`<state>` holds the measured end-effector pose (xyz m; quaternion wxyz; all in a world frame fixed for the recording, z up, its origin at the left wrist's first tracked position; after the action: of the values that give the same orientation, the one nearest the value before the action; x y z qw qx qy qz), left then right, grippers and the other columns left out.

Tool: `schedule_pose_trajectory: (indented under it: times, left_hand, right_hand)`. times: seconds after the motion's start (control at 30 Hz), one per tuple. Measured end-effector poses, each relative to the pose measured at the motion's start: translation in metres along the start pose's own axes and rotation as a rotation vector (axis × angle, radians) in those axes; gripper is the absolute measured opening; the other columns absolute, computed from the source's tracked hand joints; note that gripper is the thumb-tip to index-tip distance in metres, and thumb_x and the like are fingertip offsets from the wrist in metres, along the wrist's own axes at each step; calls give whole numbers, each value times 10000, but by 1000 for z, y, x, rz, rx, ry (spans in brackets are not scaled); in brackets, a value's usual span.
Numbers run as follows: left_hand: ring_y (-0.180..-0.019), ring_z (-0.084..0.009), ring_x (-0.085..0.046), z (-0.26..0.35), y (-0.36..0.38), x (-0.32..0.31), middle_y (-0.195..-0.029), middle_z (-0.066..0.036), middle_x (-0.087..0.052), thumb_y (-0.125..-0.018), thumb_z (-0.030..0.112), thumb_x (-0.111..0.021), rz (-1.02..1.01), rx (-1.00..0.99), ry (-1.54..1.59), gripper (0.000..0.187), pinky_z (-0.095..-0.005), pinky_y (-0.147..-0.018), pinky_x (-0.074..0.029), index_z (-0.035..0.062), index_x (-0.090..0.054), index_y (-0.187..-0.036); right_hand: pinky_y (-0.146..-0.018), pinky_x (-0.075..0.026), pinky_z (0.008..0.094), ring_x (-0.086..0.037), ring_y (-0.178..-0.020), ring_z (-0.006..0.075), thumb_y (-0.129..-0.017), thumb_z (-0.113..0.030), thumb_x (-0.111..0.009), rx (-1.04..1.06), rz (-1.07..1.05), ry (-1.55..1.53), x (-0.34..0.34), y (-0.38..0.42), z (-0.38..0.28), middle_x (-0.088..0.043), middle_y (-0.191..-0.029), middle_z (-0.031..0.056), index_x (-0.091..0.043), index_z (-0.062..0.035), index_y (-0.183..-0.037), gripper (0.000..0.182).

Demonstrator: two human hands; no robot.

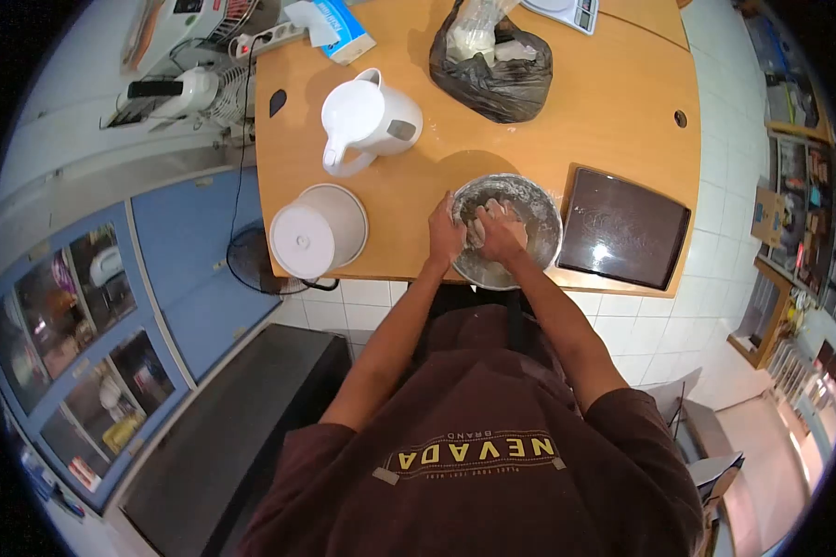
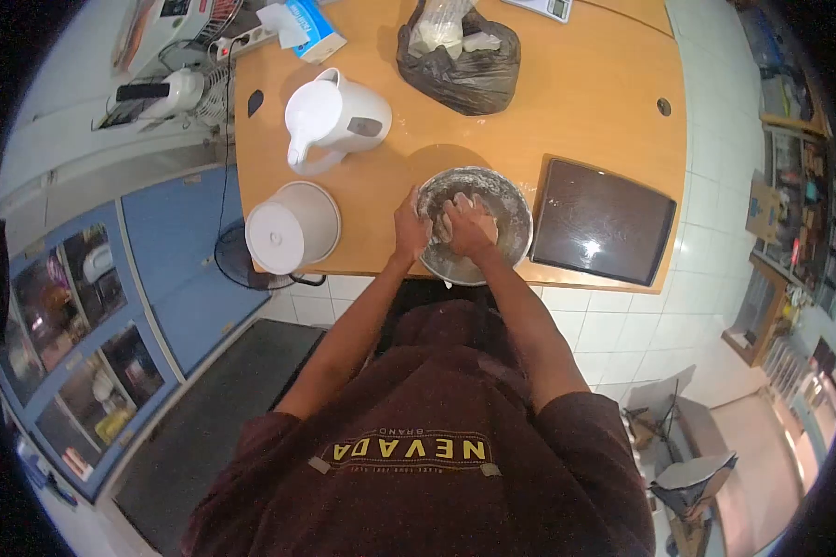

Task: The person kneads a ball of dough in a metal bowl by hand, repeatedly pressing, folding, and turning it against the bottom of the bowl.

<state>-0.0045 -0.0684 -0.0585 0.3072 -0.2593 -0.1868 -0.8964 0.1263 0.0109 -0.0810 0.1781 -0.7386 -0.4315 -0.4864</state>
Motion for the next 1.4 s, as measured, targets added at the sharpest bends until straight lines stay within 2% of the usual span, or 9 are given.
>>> schedule_pose_trajectory:
  times: [0.33, 0.43, 0.53, 0.67, 0.77, 0.87, 1.07, 1.23, 1.4]
  left_hand:
    - [-1181, -440, -600, 17, 0, 6, -1232, -322, -620, -741, -116, -552, 0, 87, 65, 560, -428, -1046, -459, -123, -550, -1301]
    - [-1165, -446, -607, 23, 0, 10, -1228, -333, -618, -736, -125, -542, 2, 73, 49, 573, -433, -1035, -464, -138, -536, -1309]
    - [-1156, -450, -610, 20, 0, 8, -1217, -340, -619, -729, -130, -548, -27, 79, 12, 595, -439, -1025, -467, -147, -516, -1323]
    - [-1074, -448, -646, -2, 2, 5, -1126, -341, -648, -744, -80, -553, 51, 5, 66, 636, -465, -951, -491, -128, -478, -1373]
    - [-1030, -441, -665, 8, 1, 9, -1091, -339, -658, -730, -96, -557, 60, 40, 52, 643, -455, -924, -507, -143, -474, -1366]
    - [-1035, -436, -668, -11, 0, -1, -1089, -336, -662, -740, -97, -550, 117, -75, -18, 630, -449, -929, -508, -154, -469, -1362]
    - [-1153, -452, -611, -2, -2, 1, -1202, -334, -630, -724, -106, -545, 93, 60, 99, 610, -449, -1013, -466, -131, -519, -1333]
    - [-1128, -443, -631, 18, -4, 8, -1163, -329, -649, -722, -107, -536, 96, 31, 54, 575, -437, -995, -484, -137, -548, -1296]
    - [-1099, -445, -644, 26, -9, 13, -1139, -325, -657, -721, -110, -526, 48, 74, 71, 569, -433, -964, -506, -132, -555, -1288]
  right_hand:
    - [-929, -535, 489, -615, -1139, 408, -866, -455, -659, -271, -128, -23, 25, -32, -13, -634, -1213, 138, -628, -88, -1126, 452]
    - [-909, -533, 489, -638, -1085, 405, -849, -381, -706, -285, 174, -151, 14, -27, -3, -672, -1113, 169, -678, -65, -1046, 373]
    - [-855, -532, 467, -653, -1059, 355, -821, -310, -755, -412, 253, -426, 20, -23, 11, -690, -1065, 194, -699, -74, -1024, 316]
    - [-862, -515, 454, -633, -979, 413, -765, -197, -794, -217, 465, -425, 45, -4, 20, -660, -989, 226, -668, -50, -1050, 344]
    - [-909, -485, 496, -600, -1032, 411, -749, -208, -794, -227, 157, -472, 80, 6, 13, -611, -1054, 201, -618, -71, -1165, 472]
    - [-1031, -410, 574, -530, -1186, 448, -755, -291, -786, -139, -60, -185, 97, 14, 1, -545, -1214, 227, -578, -112, -1267, 581]
    - [-1048, -322, 692, -442, -1298, 462, -859, -476, -659, -9, -64, -47, 66, 37, -15, -428, -1431, 255, -559, -138, -1325, 584]
    - [-1070, -401, 516, -496, -1281, 407, -916, -483, -595, 65, -95, 97, 36, 43, -25, -500, -1407, 230, -511, -105, -1383, 607]
    - [-1012, -433, 520, -537, -1208, 403, -867, -489, -651, -73, -77, 56, 23, 16, -19, -523, -1350, 229, -529, -143, -1357, 612]
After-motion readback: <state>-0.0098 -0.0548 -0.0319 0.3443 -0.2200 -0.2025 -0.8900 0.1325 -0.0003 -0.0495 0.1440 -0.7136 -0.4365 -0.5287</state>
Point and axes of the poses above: each hand's wrist, its own y-axis away from the middle knuckle, its own x-axis out of the back of the hand, z = x × y, the point moved 2 cm from there along -y, towards the middle knuckle
